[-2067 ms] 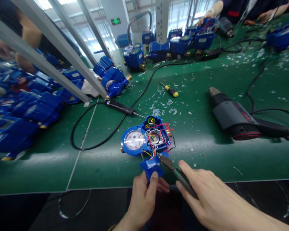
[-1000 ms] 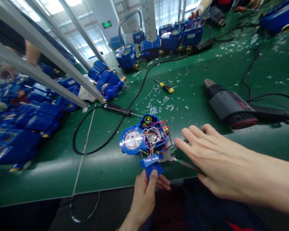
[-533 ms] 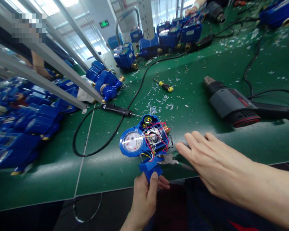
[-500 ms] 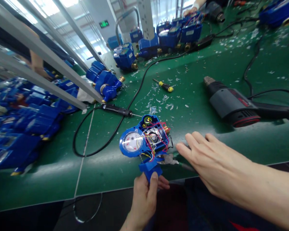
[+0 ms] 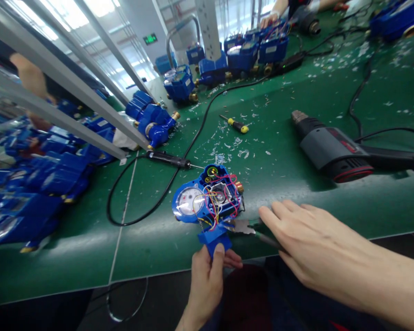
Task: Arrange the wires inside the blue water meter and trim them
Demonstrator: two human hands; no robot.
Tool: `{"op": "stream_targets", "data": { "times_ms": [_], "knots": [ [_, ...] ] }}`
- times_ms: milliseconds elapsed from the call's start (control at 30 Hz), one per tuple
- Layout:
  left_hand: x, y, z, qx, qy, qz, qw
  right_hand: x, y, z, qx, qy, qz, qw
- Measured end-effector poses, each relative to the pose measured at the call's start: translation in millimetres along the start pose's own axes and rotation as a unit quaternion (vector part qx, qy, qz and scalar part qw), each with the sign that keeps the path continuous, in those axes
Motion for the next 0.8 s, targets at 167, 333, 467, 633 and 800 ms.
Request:
{"op": "stream_targets", "data": {
  "times_ms": [167,333,467,633,800],
  "knots": [
    [0.3,-0.1,0.7,0.001,0.020,0.004,1.000,-4.4,-1.1,-16.4,0.043,0.053,-0.020,0.997],
    [0.7,1.0,1.7,-0.001,0.024,0.007,1.000,-4.4,-4.3,-15.9,0.023,0.039,-0.038,0.998],
    [1.2,1.1,2.0,-0.003,0.026,0.005,1.000,-5.9,-6.3,-17.4,0.012,0.034,-0.043,0.998],
    [0.6,1.9,1.0,0.001,0.029,0.008,1.000,-7.0,-5.3,-15.3,0.013,0.031,-0.034,0.999],
    [0.9,1.6,1.8,-0.002,0.021,0.006,1.000,-5.6,-5.6,-17.0,0.014,0.034,-0.032,0.999]
  ]
}}
Point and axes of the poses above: each hand's wrist, its own y-axis away from the middle knuckle, its own z-axis out of the palm, x = y × z, the point moved 7 cm from there along -y, towards the middle knuckle, and after that the axes turned 12 degrees about -x, right-handed, at the moved point
